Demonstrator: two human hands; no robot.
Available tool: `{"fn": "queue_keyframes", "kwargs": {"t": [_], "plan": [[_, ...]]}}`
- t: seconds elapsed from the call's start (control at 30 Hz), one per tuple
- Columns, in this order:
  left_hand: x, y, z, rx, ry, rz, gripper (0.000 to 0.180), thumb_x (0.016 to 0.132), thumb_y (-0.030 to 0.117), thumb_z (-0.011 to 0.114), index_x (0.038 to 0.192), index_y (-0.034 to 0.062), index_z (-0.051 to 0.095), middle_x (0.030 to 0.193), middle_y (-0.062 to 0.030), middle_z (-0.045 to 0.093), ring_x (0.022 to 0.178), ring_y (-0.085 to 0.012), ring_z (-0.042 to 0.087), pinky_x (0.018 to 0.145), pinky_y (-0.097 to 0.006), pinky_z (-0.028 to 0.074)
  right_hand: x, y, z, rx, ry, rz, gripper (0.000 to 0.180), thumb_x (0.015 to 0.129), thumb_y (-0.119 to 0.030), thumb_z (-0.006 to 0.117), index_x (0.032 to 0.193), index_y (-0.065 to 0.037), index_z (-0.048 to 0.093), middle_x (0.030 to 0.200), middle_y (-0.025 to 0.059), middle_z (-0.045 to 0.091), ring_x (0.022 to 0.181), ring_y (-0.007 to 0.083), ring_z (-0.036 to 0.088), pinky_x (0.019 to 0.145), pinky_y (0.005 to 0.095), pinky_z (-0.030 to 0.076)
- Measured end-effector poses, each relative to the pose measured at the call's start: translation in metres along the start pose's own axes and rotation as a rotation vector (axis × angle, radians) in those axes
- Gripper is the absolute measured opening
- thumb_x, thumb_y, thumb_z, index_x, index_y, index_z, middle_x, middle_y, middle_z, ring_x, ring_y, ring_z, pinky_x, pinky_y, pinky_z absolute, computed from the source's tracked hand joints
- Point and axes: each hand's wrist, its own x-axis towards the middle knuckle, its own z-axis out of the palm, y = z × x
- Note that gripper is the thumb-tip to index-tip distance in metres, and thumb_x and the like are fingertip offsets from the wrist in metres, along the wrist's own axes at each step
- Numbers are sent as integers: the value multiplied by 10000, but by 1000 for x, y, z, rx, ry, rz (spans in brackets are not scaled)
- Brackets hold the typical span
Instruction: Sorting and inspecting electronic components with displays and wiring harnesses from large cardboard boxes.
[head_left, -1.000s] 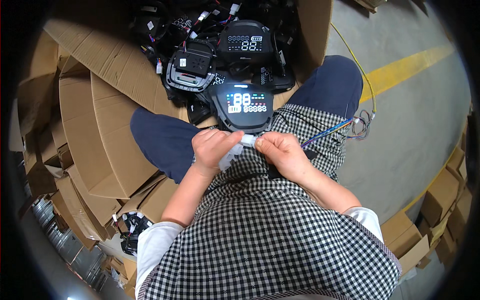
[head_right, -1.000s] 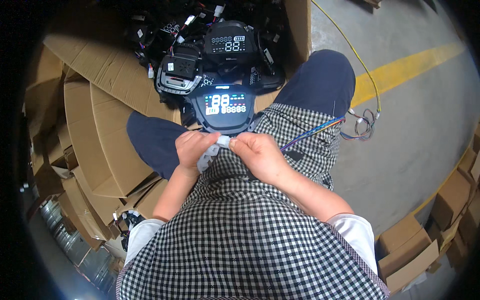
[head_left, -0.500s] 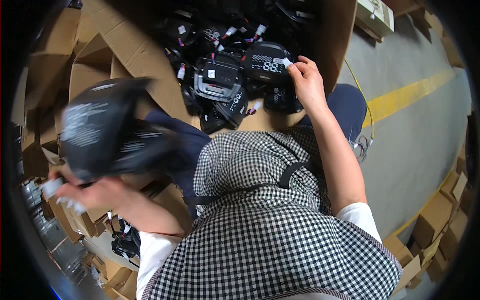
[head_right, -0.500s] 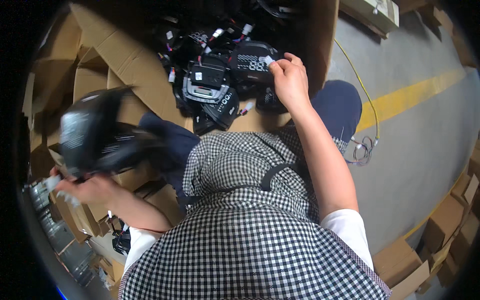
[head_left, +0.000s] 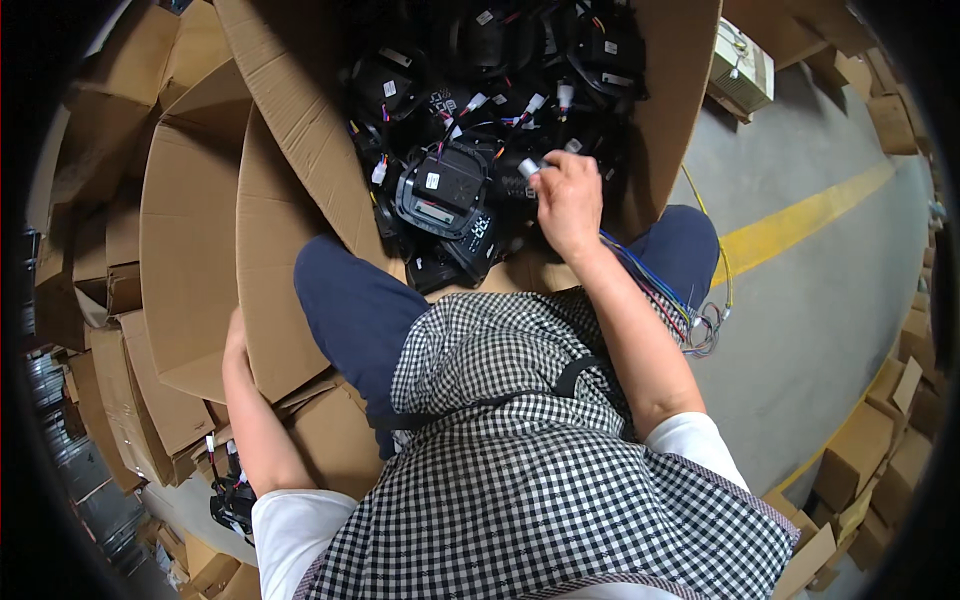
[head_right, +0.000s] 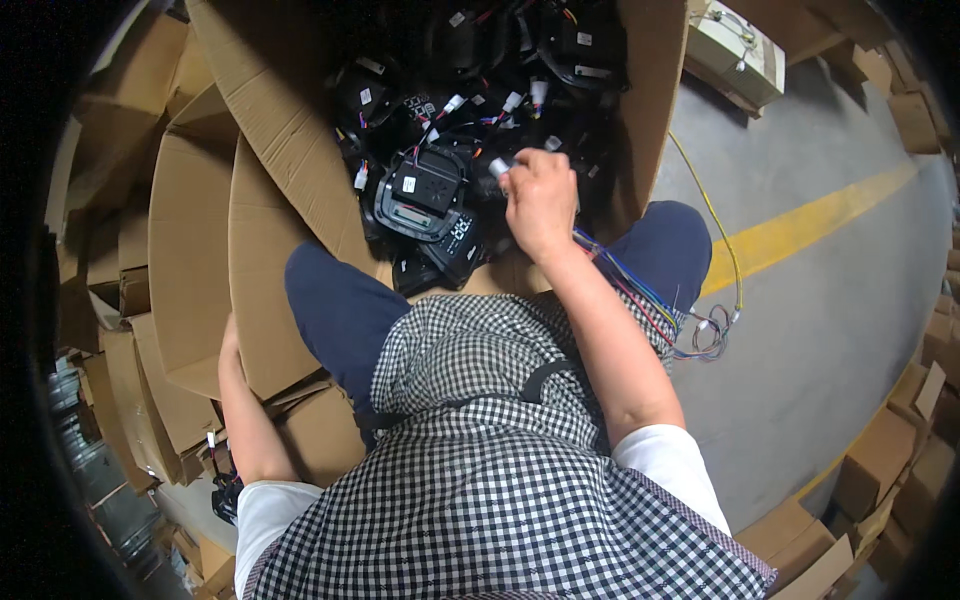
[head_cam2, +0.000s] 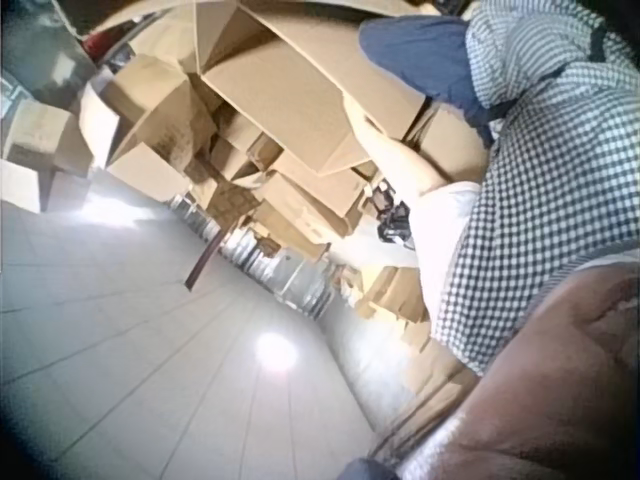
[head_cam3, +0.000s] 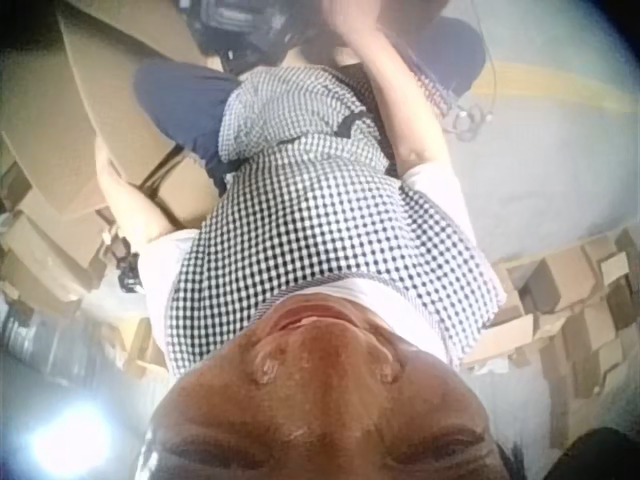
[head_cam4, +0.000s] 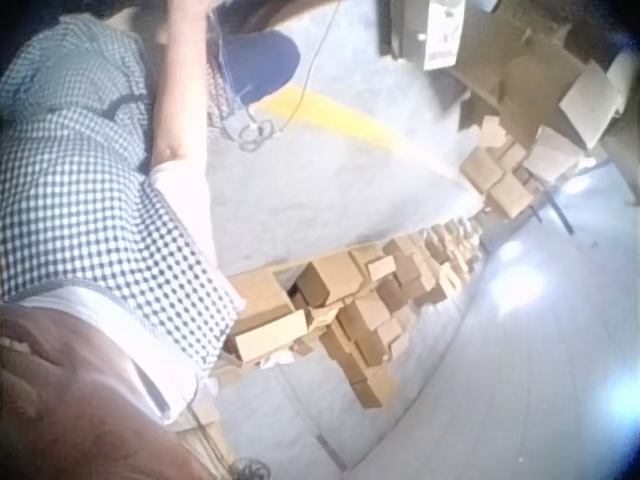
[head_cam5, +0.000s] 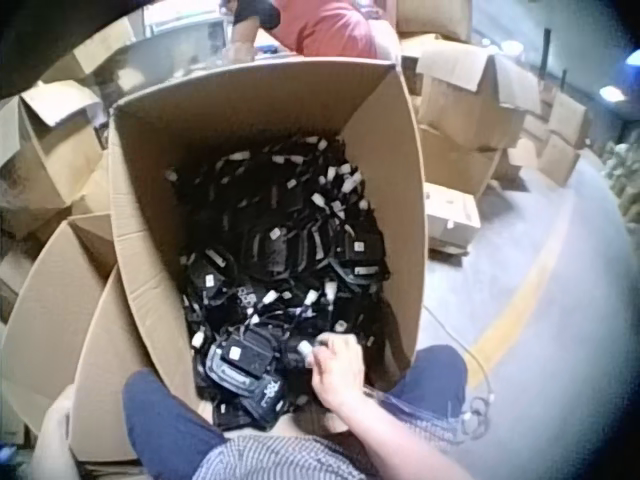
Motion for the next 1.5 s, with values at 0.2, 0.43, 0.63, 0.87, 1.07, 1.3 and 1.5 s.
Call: {"fn": "queue_keyframes", "kwargs": {"t": [0.2, 0.43, 0.63, 0.87, 1.07, 1.3, 1.5], "plan": [[-54, 138, 36, 662, 560, 605, 491, 906, 253, 647, 1299, -15, 524, 1231, -121, 591, 1099, -217, 555, 937, -346, 438, 9, -12, -75, 72, -131, -262, 108, 648, -69, 703, 735, -54, 642, 888, 82, 609, 862, 294, 555, 742, 410, 438], [-153, 223, 181, -205, -390, 819, 409, 1012, 246, 466, 1339, 2, 492, 1303, -128, 554, 1195, -200, 509, 1022, -328, 364, 41, -48, -105, 532, -790, -588, 178, 729, -189, 696, 747, -14, 675, 817, 143, 641, 887, 340, 592, 775, 425, 479], [-175, 190, 264, -1009, -713, 561, 450, 993, 289, 519, 1290, -45, 460, 1065, -114, 625, 1006, -175, 569, 956, -318, 408, 18, -58, -68, 303, -1182, -440, 247, 799, -267, 672, 780, -24, 716, 883, 123, 653, 959, 310, 569, 833, 413, 471], [-132, 114, 215, -446, -370, 544, 296, 1024, 233, 463, 1144, -13, 577, 929, -15, 575, 751, -73, 478, 696, -211, 400, -45, -73, 6, 757, -559, -147, 151, 762, -132, 633, 773, 14, 668, 990, 160, 643, 983, 346, 588, 917, 436, 443], [-159, 124, 204, -442, -534, 292, 308, 985, 172, 524, 1230, -10, 571, 1207, -96, 617, 1053, -167, 601, 898, -299, 494, -45, -90, -20, 436, -676, 8, 250, 928, -218, 540, 806, -30, 651, 758, 194, 640, 693, 365, 642, 606, 441, 499], [-166, 126, 217, -386, -675, 420, 278, 1004, 228, 498, 1042, 1, 653, 810, -19, 607, 745, -113, 524, 689, -264, 437, -41, -105, -43, 285, -788, -15, 166, 878, -192, 623, 800, -45, 625, 657, 162, 601, 625, 351, 610, 552, 441, 450], [-168, 128, 204, -41, -648, 767, 225, 968, 172, 520, 985, -7, 655, 833, -97, 634, 770, -221, 587, 713, -319, 462, -31, -97, -37, 375, -1140, -52, 207, 889, -252, 581, 847, -69, 666, 743, 184, 645, 760, 377, 641, 673, 481, 490]]}}
